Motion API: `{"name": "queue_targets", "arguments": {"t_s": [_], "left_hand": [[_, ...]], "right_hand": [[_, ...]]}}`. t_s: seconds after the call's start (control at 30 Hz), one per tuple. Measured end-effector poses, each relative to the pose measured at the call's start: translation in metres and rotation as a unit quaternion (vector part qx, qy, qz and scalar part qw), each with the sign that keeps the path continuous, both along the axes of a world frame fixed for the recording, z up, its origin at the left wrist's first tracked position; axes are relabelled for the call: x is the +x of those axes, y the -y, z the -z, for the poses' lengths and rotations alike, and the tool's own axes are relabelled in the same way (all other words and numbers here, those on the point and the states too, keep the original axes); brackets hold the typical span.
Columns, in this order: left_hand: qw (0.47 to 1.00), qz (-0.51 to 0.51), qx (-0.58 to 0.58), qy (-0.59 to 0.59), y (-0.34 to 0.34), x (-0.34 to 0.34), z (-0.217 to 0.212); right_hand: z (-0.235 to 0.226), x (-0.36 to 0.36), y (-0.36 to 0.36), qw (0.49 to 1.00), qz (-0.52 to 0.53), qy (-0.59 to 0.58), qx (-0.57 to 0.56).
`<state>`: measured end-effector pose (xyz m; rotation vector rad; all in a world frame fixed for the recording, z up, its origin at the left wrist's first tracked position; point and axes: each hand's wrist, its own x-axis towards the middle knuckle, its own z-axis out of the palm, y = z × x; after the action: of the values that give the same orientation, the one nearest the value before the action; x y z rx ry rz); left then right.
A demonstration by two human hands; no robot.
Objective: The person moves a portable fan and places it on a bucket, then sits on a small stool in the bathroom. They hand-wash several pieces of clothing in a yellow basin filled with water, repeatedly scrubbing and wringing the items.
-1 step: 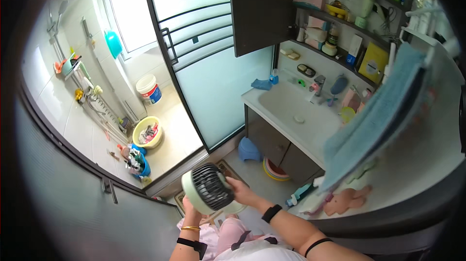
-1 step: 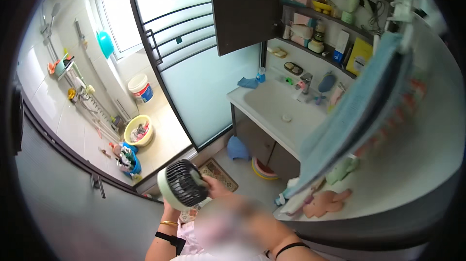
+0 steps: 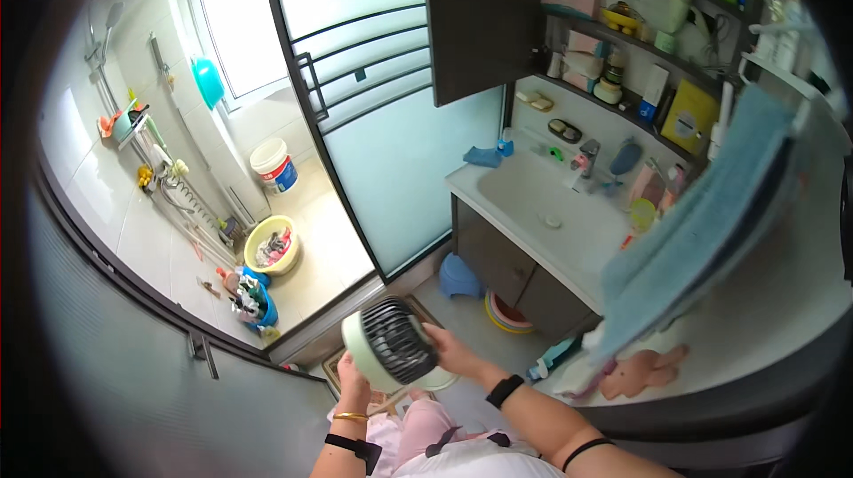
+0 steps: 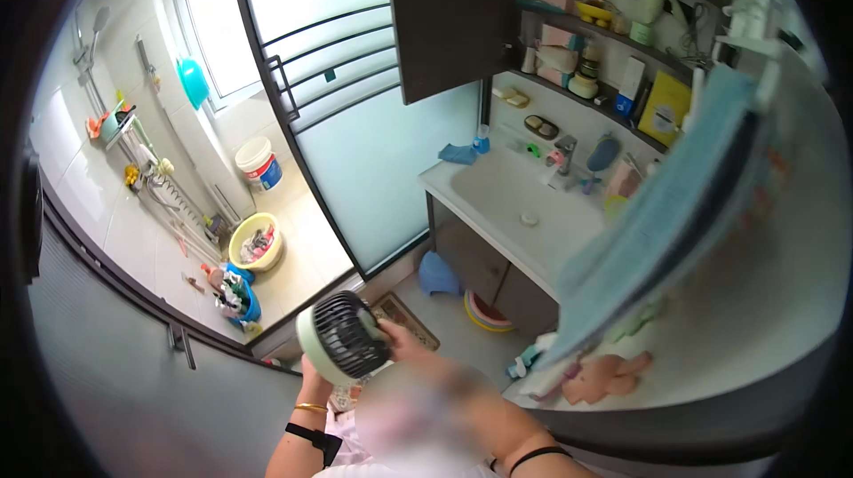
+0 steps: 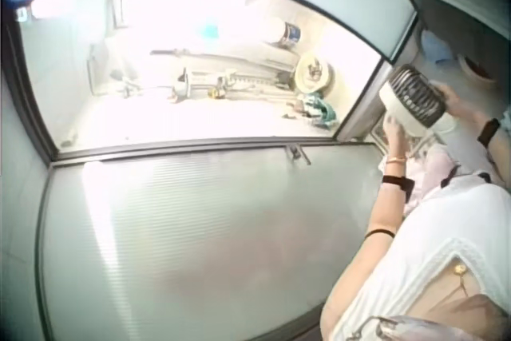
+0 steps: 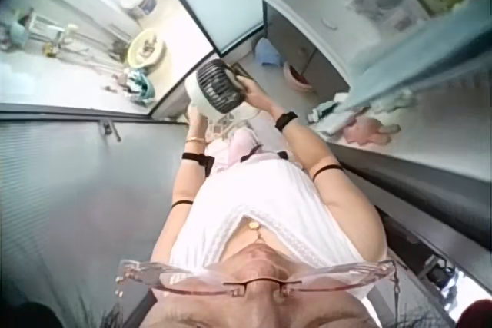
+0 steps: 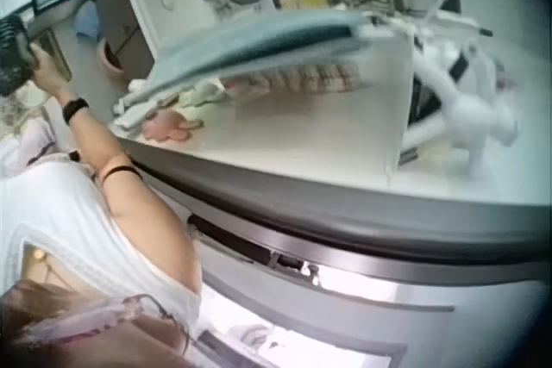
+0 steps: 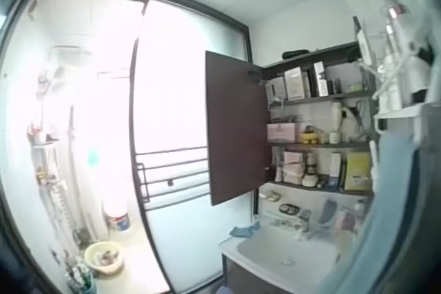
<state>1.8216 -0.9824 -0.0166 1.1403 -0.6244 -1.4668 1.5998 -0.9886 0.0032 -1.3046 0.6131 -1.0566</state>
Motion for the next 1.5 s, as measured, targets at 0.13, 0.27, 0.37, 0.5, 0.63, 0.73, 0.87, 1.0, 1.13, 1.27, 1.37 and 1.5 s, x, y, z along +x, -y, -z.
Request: {"name": "queue_targets", "arguments": {"t_s": [0.13,0.27,0.37,0.5,0.63,0.73,0.87,1.0,1.13,1.27,1.37,1.5], "left_hand": [[0.997,0.07,0.009,0.023,0.068,0.009,0.031],[0.983,0.129,0.076,0.11,0.13,0.033,0.091],[0.988,0.114,0.105,-0.014,0.168,0.007,0.089],[0.979,0.102,0.165,-0.054,0.211,0.01,0.103],[0.981,0.12,0.148,-0.035,0.253,0.0,0.103],[0.989,0.116,0.088,-0.031,0.274,0.01,0.114],[0.989,0.124,0.074,-0.026,0.28,0.002,0.121],[0.978,0.075,0.049,0.187,0.271,0.006,0.152],[0.936,0.044,0.091,0.338,0.284,-0.001,0.137],[0.959,0.175,0.196,-0.11,0.292,0.022,0.14],[0.948,0.196,0.21,-0.138,0.286,0.026,0.165],[0.955,0.183,0.198,-0.12,0.277,0.034,0.183]], "right_hand": [[0.01,-0.023,0.032,0.988,0.126,-0.067,0.066],[0.033,-0.023,0.088,0.956,0.174,-0.238,0.002],[0.102,-0.034,0.129,0.931,0.287,-0.145,0.172],[0.09,0.0,0.174,0.935,0.282,0.009,0.217],[0.101,0.006,0.208,0.935,0.243,0.059,0.251],[0.104,0.019,0.231,0.944,0.215,-0.042,0.245],[0.114,0.016,0.259,0.916,0.162,0.056,0.362],[0.115,0.025,0.281,0.926,0.102,0.087,0.353],[0.121,0.022,0.298,0.899,0.135,0.102,0.403],[0.143,0.032,0.306,0.895,0.126,0.101,0.415],[0.139,0.041,0.31,0.898,0.042,0.139,0.415],[0.167,0.03,0.303,0.874,0.015,0.131,0.468]]}}
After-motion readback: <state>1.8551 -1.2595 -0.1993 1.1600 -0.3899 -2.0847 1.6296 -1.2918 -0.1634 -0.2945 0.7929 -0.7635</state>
